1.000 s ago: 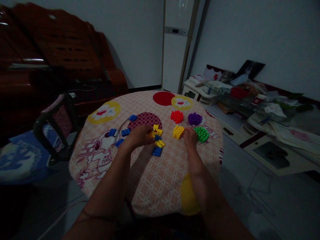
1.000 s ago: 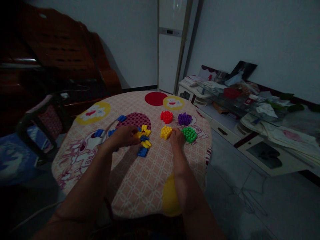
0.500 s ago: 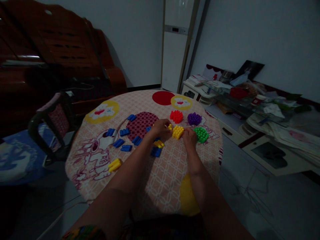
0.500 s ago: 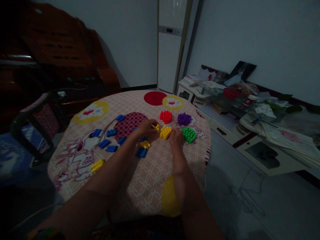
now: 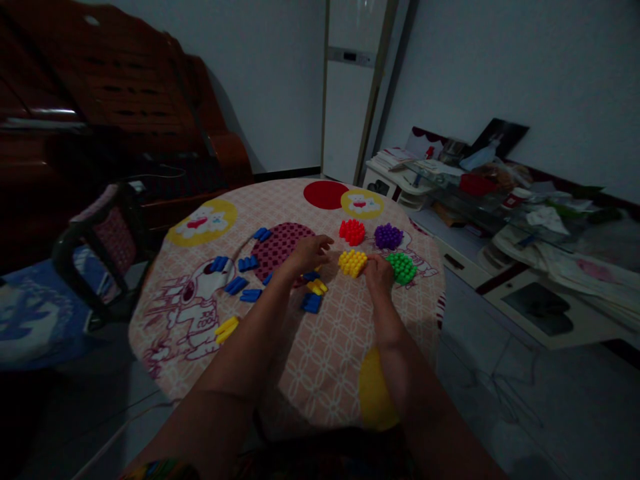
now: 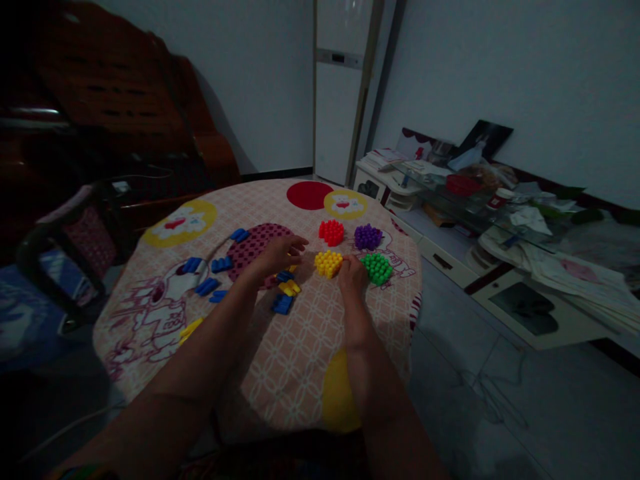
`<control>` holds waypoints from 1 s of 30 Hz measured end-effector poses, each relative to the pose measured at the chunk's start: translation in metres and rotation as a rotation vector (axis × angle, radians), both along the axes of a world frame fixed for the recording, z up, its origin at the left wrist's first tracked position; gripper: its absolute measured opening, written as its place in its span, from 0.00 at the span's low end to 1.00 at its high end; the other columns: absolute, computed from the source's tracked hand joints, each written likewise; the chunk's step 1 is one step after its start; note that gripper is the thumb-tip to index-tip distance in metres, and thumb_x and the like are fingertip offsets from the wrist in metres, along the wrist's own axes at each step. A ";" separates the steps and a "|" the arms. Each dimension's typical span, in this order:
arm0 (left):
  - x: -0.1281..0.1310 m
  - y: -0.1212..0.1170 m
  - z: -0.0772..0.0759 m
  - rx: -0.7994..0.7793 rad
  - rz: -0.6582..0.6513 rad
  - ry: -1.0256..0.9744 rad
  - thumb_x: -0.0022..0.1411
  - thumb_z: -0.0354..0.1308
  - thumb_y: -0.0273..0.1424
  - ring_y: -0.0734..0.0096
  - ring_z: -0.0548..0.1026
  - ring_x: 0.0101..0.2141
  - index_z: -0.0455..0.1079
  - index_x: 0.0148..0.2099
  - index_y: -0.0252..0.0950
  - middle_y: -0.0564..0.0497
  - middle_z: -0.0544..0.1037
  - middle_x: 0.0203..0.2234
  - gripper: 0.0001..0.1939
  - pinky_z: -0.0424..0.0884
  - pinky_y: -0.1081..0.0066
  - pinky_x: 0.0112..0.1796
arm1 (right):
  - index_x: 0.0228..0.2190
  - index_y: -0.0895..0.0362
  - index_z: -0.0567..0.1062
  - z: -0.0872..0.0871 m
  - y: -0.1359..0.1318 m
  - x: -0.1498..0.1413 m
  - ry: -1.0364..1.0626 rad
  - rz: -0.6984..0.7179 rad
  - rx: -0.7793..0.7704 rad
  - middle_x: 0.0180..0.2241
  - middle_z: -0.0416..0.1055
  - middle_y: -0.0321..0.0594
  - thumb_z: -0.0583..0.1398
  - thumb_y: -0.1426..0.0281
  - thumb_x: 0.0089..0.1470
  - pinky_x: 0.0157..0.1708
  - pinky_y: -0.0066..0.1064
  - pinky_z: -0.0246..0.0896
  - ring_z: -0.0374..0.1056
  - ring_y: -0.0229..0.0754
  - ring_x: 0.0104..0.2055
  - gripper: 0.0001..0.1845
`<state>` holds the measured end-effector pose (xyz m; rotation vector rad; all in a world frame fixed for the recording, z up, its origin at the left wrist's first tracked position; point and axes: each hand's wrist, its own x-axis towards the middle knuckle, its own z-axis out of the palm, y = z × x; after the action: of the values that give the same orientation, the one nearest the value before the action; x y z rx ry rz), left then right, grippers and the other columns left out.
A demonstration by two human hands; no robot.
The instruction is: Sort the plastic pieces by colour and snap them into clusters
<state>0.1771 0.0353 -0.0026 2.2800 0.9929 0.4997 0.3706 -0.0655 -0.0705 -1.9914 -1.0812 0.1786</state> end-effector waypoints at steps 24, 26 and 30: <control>-0.175 -0.095 0.002 -0.043 0.188 0.509 0.53 0.58 0.32 0.67 0.72 0.26 0.70 0.31 0.38 0.52 0.76 0.26 0.03 0.59 0.71 0.28 | 0.40 0.61 0.80 0.001 -0.001 0.001 0.019 0.008 0.030 0.31 0.77 0.46 0.48 0.67 0.53 0.38 0.34 0.62 0.69 0.46 0.35 0.25; -0.159 -0.092 0.007 -0.048 0.154 0.401 0.55 0.57 0.33 0.68 0.72 0.27 0.71 0.33 0.38 0.51 0.77 0.26 0.05 0.60 0.71 0.29 | 0.40 0.60 0.80 0.001 -0.001 0.001 0.020 0.002 0.036 0.31 0.77 0.45 0.47 0.67 0.53 0.38 0.34 0.62 0.69 0.46 0.35 0.25; -0.112 -0.078 0.016 -0.101 0.026 0.071 0.58 0.56 0.36 0.70 0.73 0.29 0.74 0.39 0.37 0.52 0.78 0.28 0.10 0.64 0.73 0.30 | 0.41 0.60 0.80 0.006 -0.002 -0.003 0.028 -0.020 0.059 0.32 0.78 0.44 0.47 0.68 0.53 0.41 0.35 0.64 0.70 0.46 0.37 0.25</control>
<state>0.0652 -0.0425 0.0134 2.2105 1.0598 0.3724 0.3680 -0.0676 -0.0646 -1.9412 -1.0368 0.1610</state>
